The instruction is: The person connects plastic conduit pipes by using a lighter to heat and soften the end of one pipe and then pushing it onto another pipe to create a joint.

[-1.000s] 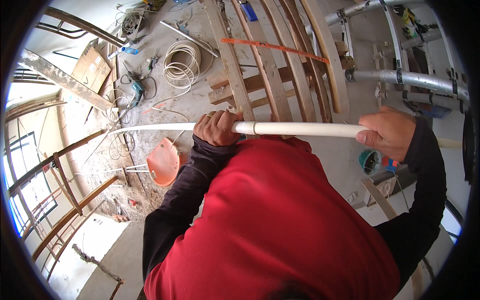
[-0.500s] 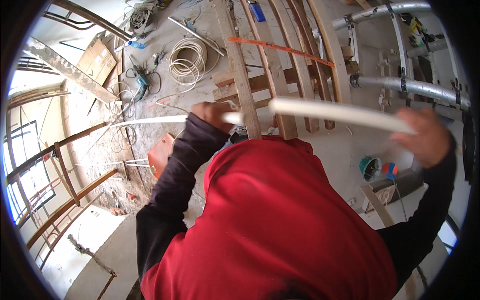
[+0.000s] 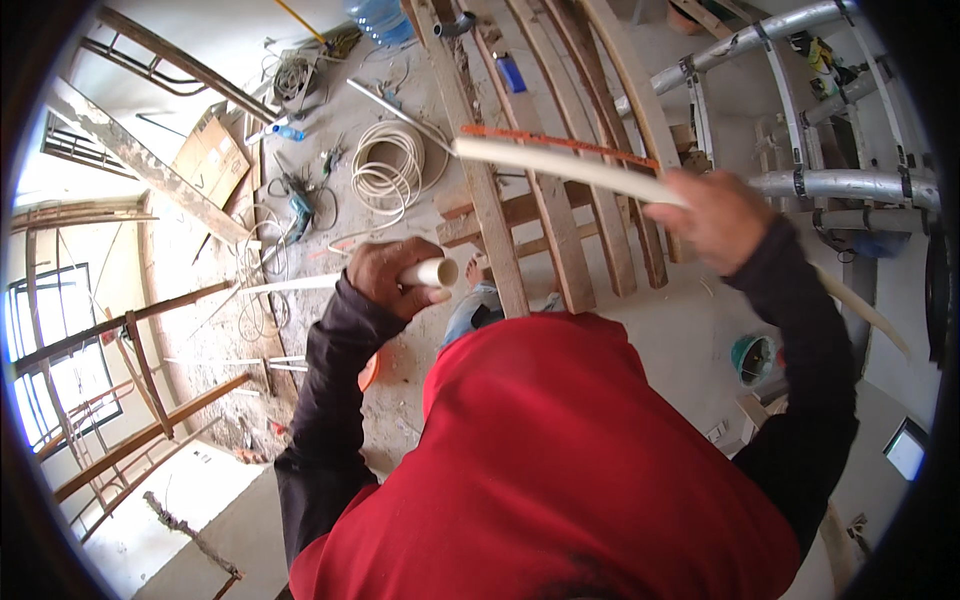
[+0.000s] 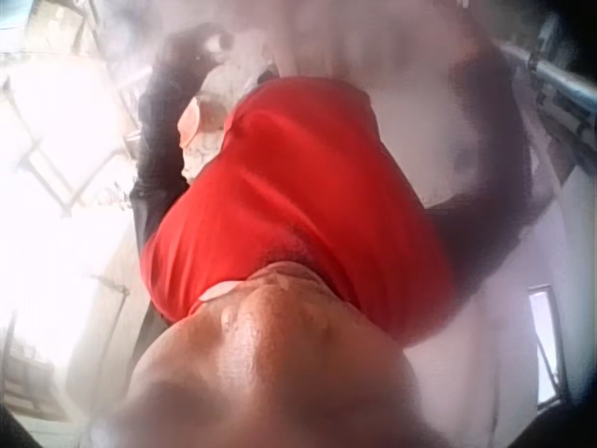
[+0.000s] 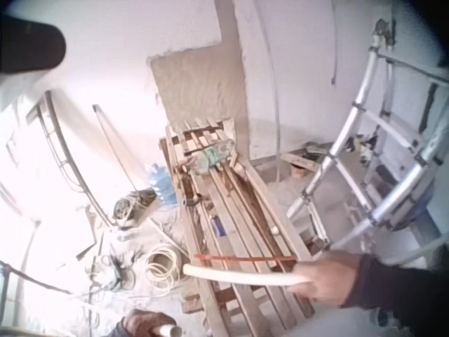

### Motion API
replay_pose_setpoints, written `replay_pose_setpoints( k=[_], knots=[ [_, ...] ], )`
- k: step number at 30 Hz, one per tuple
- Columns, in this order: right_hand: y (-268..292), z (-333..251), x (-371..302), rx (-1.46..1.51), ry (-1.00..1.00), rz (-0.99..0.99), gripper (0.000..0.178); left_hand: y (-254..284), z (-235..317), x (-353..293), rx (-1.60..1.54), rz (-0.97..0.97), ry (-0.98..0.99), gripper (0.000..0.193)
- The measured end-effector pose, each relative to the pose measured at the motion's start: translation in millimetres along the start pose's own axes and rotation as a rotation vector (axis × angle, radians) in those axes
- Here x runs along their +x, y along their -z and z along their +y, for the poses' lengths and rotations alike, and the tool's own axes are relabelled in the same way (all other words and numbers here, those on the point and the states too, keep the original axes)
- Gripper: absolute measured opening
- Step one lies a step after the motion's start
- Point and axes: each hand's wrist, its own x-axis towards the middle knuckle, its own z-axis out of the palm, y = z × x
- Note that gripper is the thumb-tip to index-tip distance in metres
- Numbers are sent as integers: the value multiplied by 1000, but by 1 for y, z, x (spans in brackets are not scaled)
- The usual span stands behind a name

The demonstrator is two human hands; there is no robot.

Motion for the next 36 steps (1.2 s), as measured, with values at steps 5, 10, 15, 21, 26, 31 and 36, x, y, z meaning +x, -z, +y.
replay_pose_setpoints(
  k=[5, 10, 15, 21, 26, 31, 36],
  knots=[
    [-74, -29, 76, 75, 56, -36, 30, 4, 12, 0, -32, 6, -84, 36],
    [-128, -58, 148, -10, 55, 19, 34, 14, 4, 9, -113, -48, -72, 33],
    [-176, -80, 182, 56, -98, -4, 34, 31, -10, 20, -165, -21, -173, 32],
    [-190, -100, 188, -78, -166, 230, 40, 36, -31, 19, -296, -159, -285, 30],
    [-219, -96, 188, -152, -189, 394, 33, 36, -37, 20, -236, -237, -276, 31],
    [-218, -98, 181, -150, -189, 519, 33, 25, -51, 26, -170, -239, -212, 33],
    [-214, -99, 176, -174, -81, 723, 30, 8, -69, 30, -79, -164, -228, 31]
  ],
)
